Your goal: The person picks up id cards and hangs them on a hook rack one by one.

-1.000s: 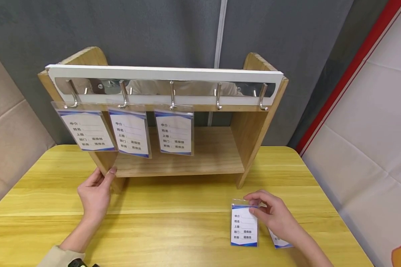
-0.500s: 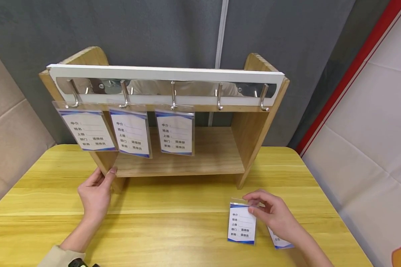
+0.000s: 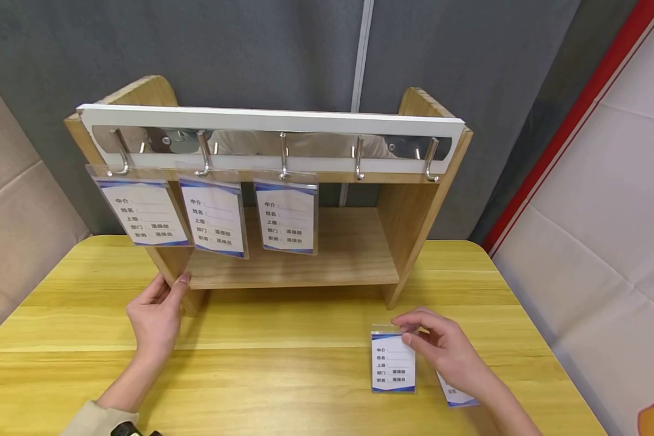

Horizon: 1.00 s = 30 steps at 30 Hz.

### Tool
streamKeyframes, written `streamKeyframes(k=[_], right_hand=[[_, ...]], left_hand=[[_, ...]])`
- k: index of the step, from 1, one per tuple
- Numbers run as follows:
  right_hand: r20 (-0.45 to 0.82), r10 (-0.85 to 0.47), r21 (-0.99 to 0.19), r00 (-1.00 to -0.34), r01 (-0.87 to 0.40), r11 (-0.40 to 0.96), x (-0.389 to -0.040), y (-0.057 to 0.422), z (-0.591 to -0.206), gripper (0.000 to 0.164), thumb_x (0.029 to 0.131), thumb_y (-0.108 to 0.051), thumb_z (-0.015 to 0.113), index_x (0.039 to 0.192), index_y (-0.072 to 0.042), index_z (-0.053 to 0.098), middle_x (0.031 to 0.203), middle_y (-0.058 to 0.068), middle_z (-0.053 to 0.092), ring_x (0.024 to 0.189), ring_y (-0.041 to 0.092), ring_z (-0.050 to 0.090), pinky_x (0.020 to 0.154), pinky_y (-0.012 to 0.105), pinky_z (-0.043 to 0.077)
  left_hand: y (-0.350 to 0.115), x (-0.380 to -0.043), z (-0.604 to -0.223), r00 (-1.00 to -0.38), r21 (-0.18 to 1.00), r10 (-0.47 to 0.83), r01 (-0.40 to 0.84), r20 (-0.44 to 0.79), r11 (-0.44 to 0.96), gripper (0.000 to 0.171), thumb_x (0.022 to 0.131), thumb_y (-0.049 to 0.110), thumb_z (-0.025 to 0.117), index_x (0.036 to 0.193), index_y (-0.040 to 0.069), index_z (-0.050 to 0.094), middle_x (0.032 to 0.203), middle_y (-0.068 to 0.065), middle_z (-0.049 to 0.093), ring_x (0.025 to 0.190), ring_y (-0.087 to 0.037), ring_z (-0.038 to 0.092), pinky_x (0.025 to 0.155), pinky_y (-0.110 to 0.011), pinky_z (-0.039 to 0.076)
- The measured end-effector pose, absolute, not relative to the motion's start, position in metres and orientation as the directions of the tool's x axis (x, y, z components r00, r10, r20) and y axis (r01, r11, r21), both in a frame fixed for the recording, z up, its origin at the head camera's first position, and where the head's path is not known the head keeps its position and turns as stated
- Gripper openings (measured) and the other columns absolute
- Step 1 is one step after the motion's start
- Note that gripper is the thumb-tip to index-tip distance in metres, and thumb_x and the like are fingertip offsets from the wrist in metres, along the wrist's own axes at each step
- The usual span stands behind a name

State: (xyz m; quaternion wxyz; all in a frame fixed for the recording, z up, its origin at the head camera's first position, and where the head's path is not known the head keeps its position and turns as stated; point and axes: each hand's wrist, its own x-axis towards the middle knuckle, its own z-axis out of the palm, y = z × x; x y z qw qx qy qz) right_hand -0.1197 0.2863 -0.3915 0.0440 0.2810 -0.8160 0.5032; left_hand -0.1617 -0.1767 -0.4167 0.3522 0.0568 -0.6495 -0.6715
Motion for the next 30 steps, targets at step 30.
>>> streamKeyframes(k=[30], right_hand=[[0.486,-0.355,-0.779,-0.799,-0.58,0.238,-0.123,0.278,-0.36,0.041,0.088,0.026,0.061,0.123,0.007,0.067,0.109,0.006,0.069,0.094,0.011,0.061,0.07,0.018,0.058]], left_hand=[[-0.177,-0.162,-0.417,-0.749,0.913,-0.546,0.399,0.376,0.082,0.033,0.094,-0.003,0.069,0.127,0.0,0.068,0.122,-0.025,0.064,0.101,0.0,0.069,0.088,-0.022,0.058]])
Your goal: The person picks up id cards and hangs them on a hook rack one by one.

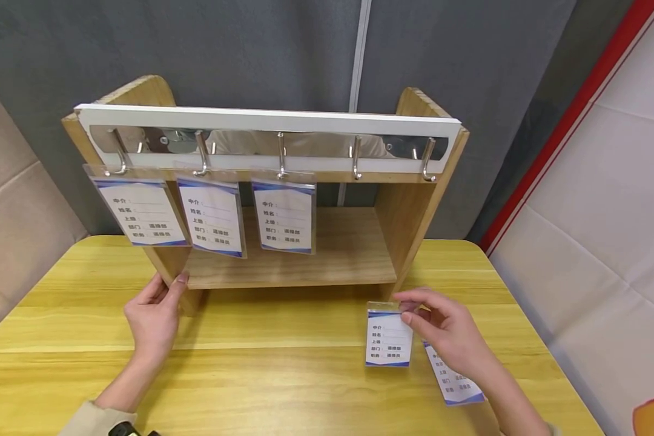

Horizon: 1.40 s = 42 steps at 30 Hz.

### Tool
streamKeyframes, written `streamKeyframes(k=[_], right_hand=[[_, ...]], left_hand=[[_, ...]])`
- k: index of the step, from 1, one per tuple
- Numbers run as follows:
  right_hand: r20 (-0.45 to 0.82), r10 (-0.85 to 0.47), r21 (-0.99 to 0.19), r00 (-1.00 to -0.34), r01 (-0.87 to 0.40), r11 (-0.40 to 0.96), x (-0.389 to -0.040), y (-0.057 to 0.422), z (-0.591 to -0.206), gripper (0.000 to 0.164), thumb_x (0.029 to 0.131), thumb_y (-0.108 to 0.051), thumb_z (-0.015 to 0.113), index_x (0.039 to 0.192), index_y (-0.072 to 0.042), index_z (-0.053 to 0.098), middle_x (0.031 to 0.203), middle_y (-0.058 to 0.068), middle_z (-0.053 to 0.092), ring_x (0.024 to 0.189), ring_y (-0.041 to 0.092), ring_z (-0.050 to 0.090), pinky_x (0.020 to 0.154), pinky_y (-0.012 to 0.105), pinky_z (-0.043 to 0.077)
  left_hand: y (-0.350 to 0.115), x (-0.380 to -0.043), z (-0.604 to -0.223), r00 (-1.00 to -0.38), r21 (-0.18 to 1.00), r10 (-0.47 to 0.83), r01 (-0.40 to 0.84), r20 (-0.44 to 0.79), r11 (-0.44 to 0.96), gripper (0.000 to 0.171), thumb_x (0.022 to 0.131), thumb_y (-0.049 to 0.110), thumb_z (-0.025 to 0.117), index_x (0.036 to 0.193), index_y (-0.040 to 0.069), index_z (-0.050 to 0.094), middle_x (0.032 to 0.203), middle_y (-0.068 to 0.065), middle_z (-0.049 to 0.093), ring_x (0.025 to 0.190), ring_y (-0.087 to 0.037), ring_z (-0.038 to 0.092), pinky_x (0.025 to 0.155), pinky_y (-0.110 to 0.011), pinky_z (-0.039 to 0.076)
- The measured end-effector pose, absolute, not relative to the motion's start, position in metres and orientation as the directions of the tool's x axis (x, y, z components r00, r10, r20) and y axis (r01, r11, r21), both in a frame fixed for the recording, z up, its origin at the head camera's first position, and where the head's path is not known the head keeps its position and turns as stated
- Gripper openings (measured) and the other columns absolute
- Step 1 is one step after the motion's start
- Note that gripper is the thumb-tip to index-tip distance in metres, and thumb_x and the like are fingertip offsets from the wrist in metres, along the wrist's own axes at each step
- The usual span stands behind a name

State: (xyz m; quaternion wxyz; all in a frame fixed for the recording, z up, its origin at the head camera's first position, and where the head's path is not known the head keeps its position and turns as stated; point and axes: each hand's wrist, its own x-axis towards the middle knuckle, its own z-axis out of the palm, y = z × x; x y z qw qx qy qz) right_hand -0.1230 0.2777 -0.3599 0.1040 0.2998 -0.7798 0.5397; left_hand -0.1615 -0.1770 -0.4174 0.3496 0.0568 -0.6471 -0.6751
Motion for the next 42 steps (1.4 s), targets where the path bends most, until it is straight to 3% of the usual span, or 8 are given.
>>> streamKeyframes(k=[9,19,27,42], right_hand=[[0.521,-0.379,-0.765,-0.764,-0.615,0.189,-0.131,0.275,-0.341,0.034,0.089,0.026,0.059,0.118,0.009,0.066,0.11,0.007,0.067,0.092,0.014,0.06,0.066,0.019,0.057],[0.547,-0.362,-0.746,-0.755,-0.636,0.198,-0.138,0.269,-0.327,0.031,0.088,0.026,0.062,0.117,0.014,0.064,0.113,0.003,0.069,0.095,0.014,0.06,0.073,0.016,0.058],[0.658,-0.337,-0.695,-0.673,-0.715,0.072,-0.147,0.263,-0.321,0.032,0.088,0.026,0.062,0.118,0.015,0.065,0.112,0.012,0.068,0.093,0.017,0.058,0.068,0.016,0.056],[0.779,-0.241,-0.604,-0.579,-0.796,-0.041,-0.159,0.233,-0.308,0.031,0.085,0.03,0.06,0.113,0.018,0.066,0.111,0.017,0.067,0.096,0.022,0.06,0.081,0.018,0.059]], left_hand=[[-0.177,-0.161,-0.416,-0.745,0.912,-0.548,0.4,0.38,0.09,0.033,0.093,-0.003,0.069,0.126,-0.001,0.069,0.121,-0.028,0.063,0.101,0.0,0.069,0.087,-0.021,0.058],[-0.177,-0.162,-0.417,-0.741,0.909,-0.55,0.406,0.386,0.093,0.033,0.093,-0.004,0.069,0.126,-0.002,0.069,0.121,-0.028,0.064,0.1,-0.001,0.07,0.087,-0.02,0.058],[-0.177,-0.162,-0.417,-0.739,0.91,-0.549,0.401,0.39,0.106,0.032,0.093,-0.004,0.069,0.125,-0.001,0.069,0.12,-0.027,0.065,0.1,0.0,0.069,0.086,-0.019,0.058],[-0.177,-0.161,-0.417,-0.737,0.905,-0.549,0.414,0.393,0.092,0.033,0.093,-0.005,0.069,0.126,-0.001,0.069,0.12,-0.027,0.064,0.1,-0.001,0.07,0.086,-0.019,0.059]])
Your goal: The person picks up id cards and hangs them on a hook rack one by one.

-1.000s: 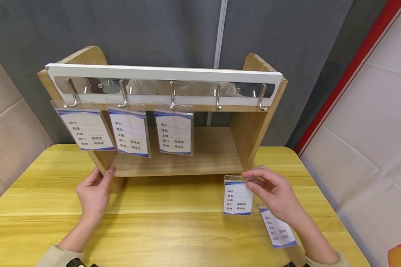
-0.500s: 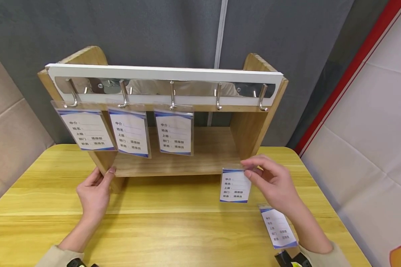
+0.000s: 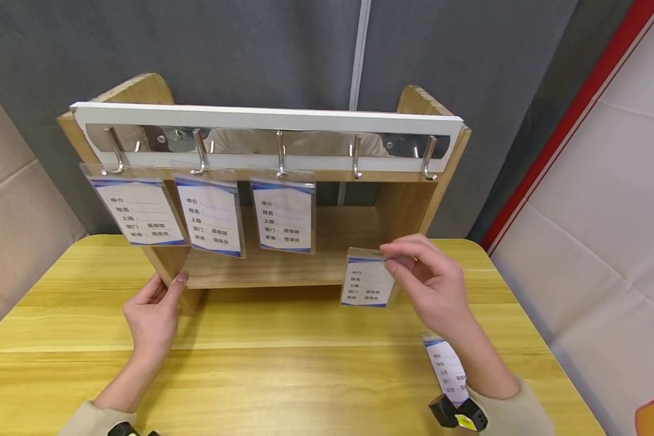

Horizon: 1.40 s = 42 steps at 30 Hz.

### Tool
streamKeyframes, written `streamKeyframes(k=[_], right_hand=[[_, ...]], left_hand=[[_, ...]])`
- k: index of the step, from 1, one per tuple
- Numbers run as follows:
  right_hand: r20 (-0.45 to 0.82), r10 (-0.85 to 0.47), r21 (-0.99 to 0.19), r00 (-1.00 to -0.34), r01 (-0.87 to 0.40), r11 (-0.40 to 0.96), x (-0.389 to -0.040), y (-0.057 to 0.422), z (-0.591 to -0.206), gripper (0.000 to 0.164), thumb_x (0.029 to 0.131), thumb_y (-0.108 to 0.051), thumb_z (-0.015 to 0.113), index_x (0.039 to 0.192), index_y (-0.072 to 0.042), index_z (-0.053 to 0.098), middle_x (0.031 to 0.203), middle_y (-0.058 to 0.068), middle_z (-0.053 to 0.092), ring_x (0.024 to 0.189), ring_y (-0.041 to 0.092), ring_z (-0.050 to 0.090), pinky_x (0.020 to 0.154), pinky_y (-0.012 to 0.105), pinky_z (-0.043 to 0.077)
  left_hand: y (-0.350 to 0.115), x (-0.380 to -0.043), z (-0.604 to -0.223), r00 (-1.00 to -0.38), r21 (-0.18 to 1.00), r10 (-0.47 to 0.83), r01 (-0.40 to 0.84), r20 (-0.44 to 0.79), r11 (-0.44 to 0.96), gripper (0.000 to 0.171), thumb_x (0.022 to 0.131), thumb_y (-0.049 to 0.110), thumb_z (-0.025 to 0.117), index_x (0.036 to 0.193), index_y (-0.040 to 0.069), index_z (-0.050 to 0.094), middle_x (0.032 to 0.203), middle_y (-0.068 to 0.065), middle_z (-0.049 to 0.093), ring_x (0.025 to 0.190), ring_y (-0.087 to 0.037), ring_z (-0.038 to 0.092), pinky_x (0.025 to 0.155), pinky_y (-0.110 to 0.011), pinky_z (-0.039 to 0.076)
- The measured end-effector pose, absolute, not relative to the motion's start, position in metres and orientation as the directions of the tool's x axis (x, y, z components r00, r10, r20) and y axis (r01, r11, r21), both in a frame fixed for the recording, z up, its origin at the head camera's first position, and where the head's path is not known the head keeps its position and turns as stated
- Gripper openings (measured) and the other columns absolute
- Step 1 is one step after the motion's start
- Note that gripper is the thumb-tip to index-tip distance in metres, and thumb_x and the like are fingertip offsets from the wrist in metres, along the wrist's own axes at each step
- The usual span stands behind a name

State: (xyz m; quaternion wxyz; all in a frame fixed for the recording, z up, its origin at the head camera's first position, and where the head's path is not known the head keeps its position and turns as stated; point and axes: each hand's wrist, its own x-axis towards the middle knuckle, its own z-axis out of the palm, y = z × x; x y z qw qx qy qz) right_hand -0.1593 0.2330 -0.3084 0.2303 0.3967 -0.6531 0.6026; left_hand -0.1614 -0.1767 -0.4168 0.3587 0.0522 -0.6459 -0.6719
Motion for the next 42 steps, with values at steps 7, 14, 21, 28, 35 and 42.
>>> streamKeyframes(k=[7,14,21,28,35,42], right_hand=[[0.811,-0.223,-0.566,-0.541,-0.823,-0.059,-0.163,0.224,-0.302,0.021,0.091,0.018,0.066,0.111,0.015,0.068,0.109,0.017,0.066,0.095,0.021,0.059,0.079,0.018,0.058],[0.856,-0.158,-0.511,-0.493,-0.852,-0.111,-0.166,0.216,-0.295,0.019,0.093,0.007,0.072,0.108,0.017,0.068,0.105,0.018,0.068,0.093,0.021,0.059,0.077,0.018,0.057],[0.857,-0.148,-0.503,-0.494,-0.863,-0.033,-0.165,0.21,-0.282,0.019,0.093,0.006,0.071,0.108,0.016,0.068,0.105,0.017,0.068,0.094,0.021,0.061,0.081,0.018,0.058],[0.891,-0.116,-0.444,-0.438,-0.896,-0.025,-0.167,0.204,-0.269,0.018,0.094,0.003,0.072,0.106,0.016,0.069,0.104,0.019,0.069,0.093,0.021,0.062,0.085,0.017,0.059],[0.908,-0.075,-0.415,-0.412,-0.909,-0.029,-0.168,0.198,-0.257,0.014,0.093,0.007,0.071,0.103,0.016,0.068,0.103,0.018,0.069,0.094,0.021,0.061,0.084,0.017,0.058],[0.918,-0.077,-0.391,-0.388,-0.92,-0.019,-0.168,0.191,-0.248,0.013,0.093,0.008,0.07,0.102,0.016,0.069,0.104,0.015,0.07,0.094,0.021,0.061,0.078,0.017,0.057]], left_hand=[[-0.177,-0.162,-0.418,-0.732,0.902,-0.548,0.419,0.404,0.106,0.033,0.093,-0.006,0.068,0.125,-0.002,0.069,0.12,-0.028,0.064,0.1,-0.001,0.07,0.086,-0.02,0.059],[-0.178,-0.163,-0.42,-0.733,0.905,-0.548,0.407,0.403,0.121,0.034,0.093,-0.005,0.068,0.127,-0.001,0.069,0.121,-0.024,0.065,0.101,0.0,0.069,0.087,-0.022,0.059],[-0.178,-0.162,-0.419,-0.739,0.907,-0.545,0.406,0.397,0.111,0.034,0.093,-0.006,0.068,0.127,-0.001,0.068,0.121,-0.025,0.065,0.101,0.0,0.069,0.087,-0.022,0.059],[-0.178,-0.163,-0.421,-0.734,0.907,-0.548,0.404,0.401,0.123,0.033,0.093,-0.005,0.068,0.126,0.0,0.069,0.121,-0.024,0.065,0.103,-0.002,0.069,0.087,-0.023,0.059],[-0.178,-0.163,-0.42,-0.739,0.908,-0.544,0.402,0.396,0.114,0.034,0.094,-0.004,0.068,0.127,0.001,0.069,0.122,-0.024,0.065,0.103,-0.003,0.07,0.088,-0.023,0.059],[-0.178,-0.163,-0.418,-0.738,0.907,-0.552,0.412,0.389,0.087,0.034,0.093,-0.005,0.069,0.126,0.0,0.069,0.122,-0.025,0.064,0.101,-0.002,0.07,0.088,-0.022,0.059]])
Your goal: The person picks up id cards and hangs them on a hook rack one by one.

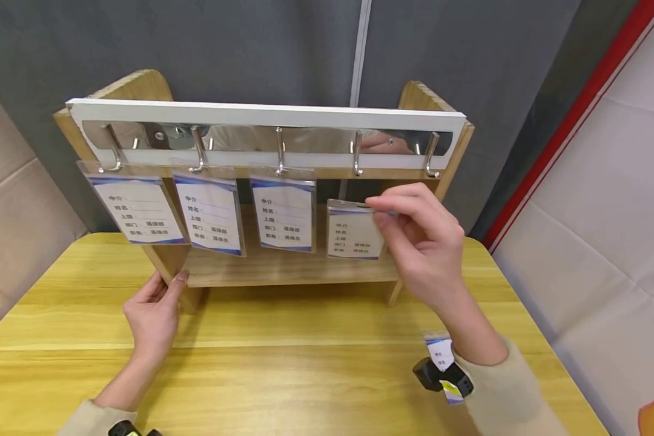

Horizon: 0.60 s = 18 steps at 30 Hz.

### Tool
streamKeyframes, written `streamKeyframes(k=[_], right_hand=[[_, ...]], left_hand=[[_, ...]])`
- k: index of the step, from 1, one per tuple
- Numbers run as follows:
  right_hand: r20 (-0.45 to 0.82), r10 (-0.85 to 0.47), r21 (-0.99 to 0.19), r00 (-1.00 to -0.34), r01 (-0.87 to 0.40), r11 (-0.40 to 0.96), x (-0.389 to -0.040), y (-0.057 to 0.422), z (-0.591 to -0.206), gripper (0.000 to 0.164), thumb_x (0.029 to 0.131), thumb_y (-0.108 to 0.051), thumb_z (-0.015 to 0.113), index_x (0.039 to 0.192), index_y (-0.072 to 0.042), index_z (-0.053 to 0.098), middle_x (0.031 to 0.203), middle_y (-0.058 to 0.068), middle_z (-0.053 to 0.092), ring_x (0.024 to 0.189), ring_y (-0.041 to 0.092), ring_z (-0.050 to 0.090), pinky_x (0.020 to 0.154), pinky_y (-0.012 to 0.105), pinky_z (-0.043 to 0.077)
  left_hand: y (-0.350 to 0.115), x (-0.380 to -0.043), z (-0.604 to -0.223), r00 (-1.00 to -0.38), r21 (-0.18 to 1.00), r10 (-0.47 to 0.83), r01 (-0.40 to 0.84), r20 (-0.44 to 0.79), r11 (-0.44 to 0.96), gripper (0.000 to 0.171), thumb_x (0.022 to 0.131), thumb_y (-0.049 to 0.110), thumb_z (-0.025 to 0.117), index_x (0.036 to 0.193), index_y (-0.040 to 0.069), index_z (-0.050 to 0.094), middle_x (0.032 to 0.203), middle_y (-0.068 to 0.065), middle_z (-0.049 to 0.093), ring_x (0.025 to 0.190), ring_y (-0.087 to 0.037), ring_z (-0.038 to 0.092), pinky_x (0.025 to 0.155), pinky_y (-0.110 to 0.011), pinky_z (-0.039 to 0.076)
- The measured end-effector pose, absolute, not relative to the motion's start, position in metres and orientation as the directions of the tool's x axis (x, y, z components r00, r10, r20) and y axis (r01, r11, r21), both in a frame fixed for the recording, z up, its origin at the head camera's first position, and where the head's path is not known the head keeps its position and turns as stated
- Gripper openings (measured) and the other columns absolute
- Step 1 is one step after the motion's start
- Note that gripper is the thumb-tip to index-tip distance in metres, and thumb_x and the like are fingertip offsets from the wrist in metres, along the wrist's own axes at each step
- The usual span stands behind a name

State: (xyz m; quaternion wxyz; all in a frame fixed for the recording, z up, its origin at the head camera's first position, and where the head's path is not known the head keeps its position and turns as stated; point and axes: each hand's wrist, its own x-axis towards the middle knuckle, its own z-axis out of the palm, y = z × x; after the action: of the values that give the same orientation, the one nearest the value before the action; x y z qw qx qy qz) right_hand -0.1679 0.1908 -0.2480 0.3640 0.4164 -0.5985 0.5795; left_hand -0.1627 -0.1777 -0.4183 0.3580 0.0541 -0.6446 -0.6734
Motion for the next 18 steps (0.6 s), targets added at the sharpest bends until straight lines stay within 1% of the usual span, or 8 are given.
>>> streamKeyframes(k=[7,9,15,18], right_hand=[[0.933,-0.079,-0.353,-0.35,-0.935,-0.029,-0.173,0.183,-0.238,0.013,0.093,0.008,0.07,0.1,0.018,0.068,0.103,0.013,0.07,0.092,0.021,0.06,0.07,0.016,0.053],[0.933,-0.076,-0.354,-0.352,-0.935,-0.026,-0.174,0.182,-0.235,0.014,0.093,0.007,0.07,0.101,0.018,0.068,0.103,0.012,0.07,0.093,0.021,0.06,0.072,0.017,0.053],[0.921,-0.052,-0.387,-0.386,-0.922,0.001,-0.178,0.179,-0.23,0.015,0.094,0.008,0.069,0.104,0.019,0.067,0.105,0.012,0.07,0.095,0.022,0.061,0.081,0.02,0.056],[0.911,-0.036,-0.411,-0.412,-0.911,0.024,-0.178,0.18,-0.23,0.015,0.093,0.011,0.067,0.106,0.019,0.067,0.106,0.012,0.07,0.096,0.022,0.061,0.083,0.021,0.057]], left_hand=[[-0.179,-0.163,-0.417,-0.727,0.9,-0.559,0.428,0.398,0.084,0.033,0.091,-0.007,0.069,0.124,-0.001,0.07,0.121,-0.025,0.064,0.099,-0.002,0.071,0.087,-0.022,0.059],[-0.178,-0.163,-0.417,-0.73,0.899,-0.557,0.43,0.397,0.078,0.033,0.091,-0.007,0.068,0.124,-0.001,0.07,0.121,-0.026,0.064,0.099,-0.002,0.071,0.087,-0.022,0.059],[-0.178,-0.163,-0.416,-0.73,0.895,-0.553,0.44,0.403,0.07,0.033,0.091,-0.009,0.068,0.124,-0.002,0.07,0.121,-0.028,0.064,0.1,-0.003,0.071,0.086,-0.022,0.06],[-0.177,-0.163,-0.417,-0.727,0.892,-0.552,0.445,0.408,0.074,0.032,0.091,-0.009,0.068,0.123,-0.002,0.07,0.119,-0.027,0.064,0.099,-0.003,0.071,0.085,-0.022,0.06]])
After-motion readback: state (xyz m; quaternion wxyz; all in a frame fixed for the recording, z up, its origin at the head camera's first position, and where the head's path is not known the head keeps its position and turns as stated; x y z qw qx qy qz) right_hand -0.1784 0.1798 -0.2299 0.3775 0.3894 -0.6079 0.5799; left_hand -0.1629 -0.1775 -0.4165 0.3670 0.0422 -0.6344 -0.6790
